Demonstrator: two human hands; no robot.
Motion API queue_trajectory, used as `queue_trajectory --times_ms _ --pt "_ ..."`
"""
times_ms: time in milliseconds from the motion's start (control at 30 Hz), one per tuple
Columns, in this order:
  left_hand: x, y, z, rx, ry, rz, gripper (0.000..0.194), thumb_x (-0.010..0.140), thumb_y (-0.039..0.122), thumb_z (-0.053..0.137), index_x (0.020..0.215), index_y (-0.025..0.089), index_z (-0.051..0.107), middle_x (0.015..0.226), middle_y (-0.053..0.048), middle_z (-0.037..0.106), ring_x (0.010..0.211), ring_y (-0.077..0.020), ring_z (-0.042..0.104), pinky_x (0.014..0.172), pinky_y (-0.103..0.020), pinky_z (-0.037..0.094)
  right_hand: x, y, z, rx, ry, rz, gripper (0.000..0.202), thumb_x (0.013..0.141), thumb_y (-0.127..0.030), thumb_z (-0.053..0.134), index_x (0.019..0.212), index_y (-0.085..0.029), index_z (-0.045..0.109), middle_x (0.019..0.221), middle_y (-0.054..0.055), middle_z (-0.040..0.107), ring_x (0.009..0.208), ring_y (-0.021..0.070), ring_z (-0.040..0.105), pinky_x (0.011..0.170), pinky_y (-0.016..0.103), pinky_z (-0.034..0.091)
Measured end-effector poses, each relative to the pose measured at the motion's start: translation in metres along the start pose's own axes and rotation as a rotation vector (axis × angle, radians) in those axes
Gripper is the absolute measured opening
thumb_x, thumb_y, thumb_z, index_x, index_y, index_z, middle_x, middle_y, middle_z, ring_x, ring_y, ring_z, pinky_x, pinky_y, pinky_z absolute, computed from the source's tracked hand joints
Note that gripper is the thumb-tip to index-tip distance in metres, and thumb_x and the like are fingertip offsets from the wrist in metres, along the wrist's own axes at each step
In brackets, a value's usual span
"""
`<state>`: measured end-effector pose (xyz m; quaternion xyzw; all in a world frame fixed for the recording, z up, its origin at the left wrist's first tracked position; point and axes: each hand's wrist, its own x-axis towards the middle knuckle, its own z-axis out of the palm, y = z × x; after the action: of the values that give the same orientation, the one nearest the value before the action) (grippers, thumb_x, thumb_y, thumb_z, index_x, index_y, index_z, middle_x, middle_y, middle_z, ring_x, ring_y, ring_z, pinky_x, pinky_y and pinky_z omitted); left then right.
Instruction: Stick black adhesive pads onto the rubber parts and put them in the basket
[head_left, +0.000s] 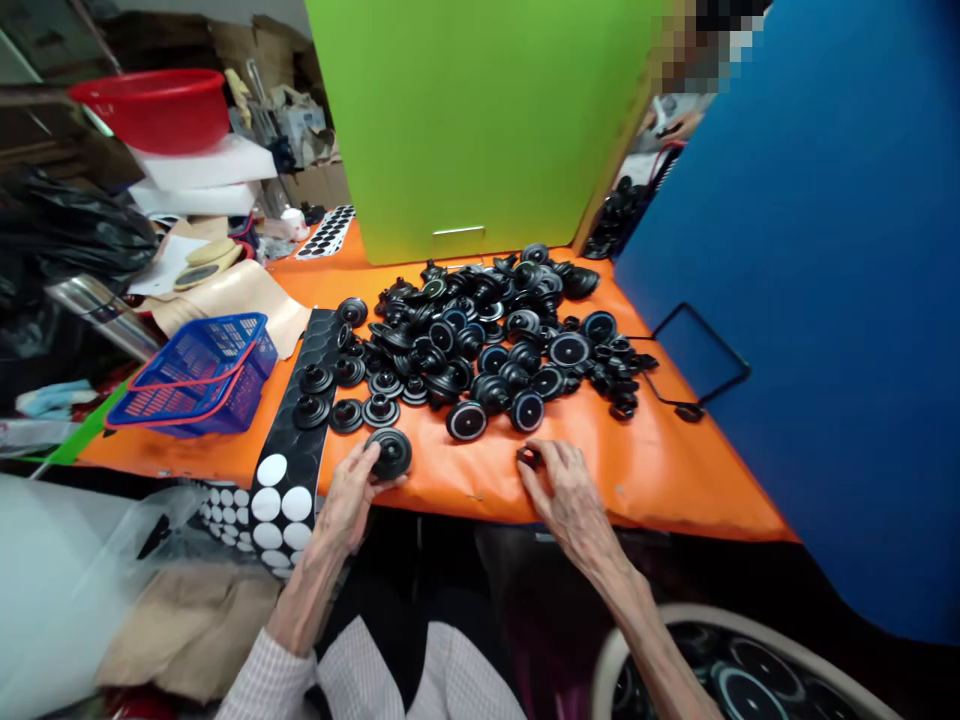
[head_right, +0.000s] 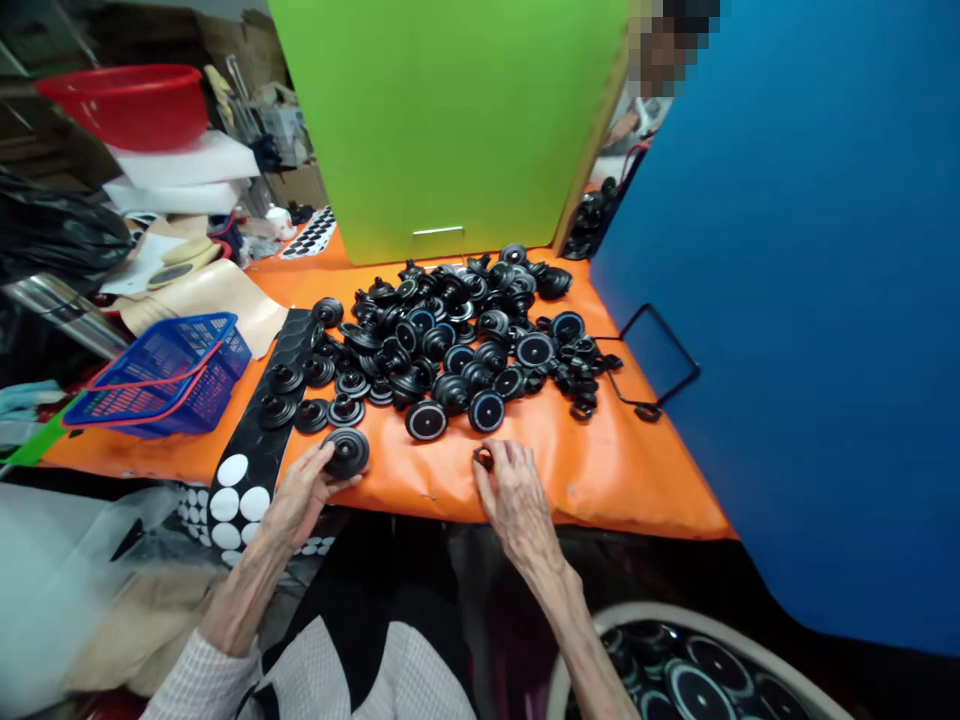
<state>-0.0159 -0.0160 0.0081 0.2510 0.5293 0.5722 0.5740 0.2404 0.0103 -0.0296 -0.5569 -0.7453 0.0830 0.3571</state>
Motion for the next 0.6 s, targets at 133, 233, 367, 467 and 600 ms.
queue_trajectory --times_ms 133,233,367,467,600 --pt "-0.012 -0.001 0.013 0.008 -0.074 -0.030 0.037 0.072 0.040 0.072 0.094 0.010 0.068 0.097 -0.011 0.070 0.089 -0.0245 0.065 0.071 -0.036 0.058 -0.009 -0.045 -0.006 0.247 -0.021 0.033 0.023 0.092 -0.030 0.049 0.112 -0.021 0.054 0.094 0.007 0.062 0.078 0.0191 0.061 0.073 0.035 0.054" --pt "-0.017 -0.005 0.018 0.045 -0.097 -0.008 0.038 0.074 0.041 0.071 0.098 0.012 0.069 0.100 -0.009 0.070 0.092 -0.0244 0.064 0.074 -0.036 0.057 -0.012 -0.085 0.000 0.348 -0.034 0.010 0.024 0.092 -0.026 0.052 0.115 -0.023 0.054 0.097 0.006 0.063 0.078 0.0173 0.062 0.073 0.033 0.055" --pt "-0.018 -0.007 0.016 0.147 -0.121 0.063 0.036 0.081 0.041 0.064 0.104 0.013 0.067 0.106 -0.009 0.070 0.103 -0.0243 0.063 0.090 -0.035 0.051 -0.011 -0.113 0.014 0.417 0.036 0.008 0.025 0.091 -0.019 0.054 0.115 -0.023 0.054 0.101 0.006 0.063 0.090 0.0184 0.062 0.078 0.035 0.056" --pt "-0.018 -0.008 0.012 0.197 -0.139 0.097 0.034 0.084 0.040 0.061 0.105 0.014 0.067 0.107 -0.009 0.070 0.107 -0.0241 0.062 0.096 -0.034 0.047 -0.010 -0.117 0.024 0.413 0.052 -0.003 0.027 0.090 -0.017 0.055 0.116 -0.023 0.054 0.102 0.007 0.062 0.093 0.0189 0.062 0.081 0.035 0.056" --pt "-0.019 -0.009 0.007 0.203 -0.164 0.102 0.034 0.087 0.041 0.058 0.108 0.015 0.066 0.110 -0.008 0.069 0.108 -0.0233 0.062 0.096 -0.033 0.047 -0.011 -0.121 0.034 0.350 0.036 -0.020 0.029 0.091 -0.019 0.054 0.120 -0.023 0.055 0.102 0.008 0.061 0.091 0.0189 0.062 0.080 0.036 0.057"
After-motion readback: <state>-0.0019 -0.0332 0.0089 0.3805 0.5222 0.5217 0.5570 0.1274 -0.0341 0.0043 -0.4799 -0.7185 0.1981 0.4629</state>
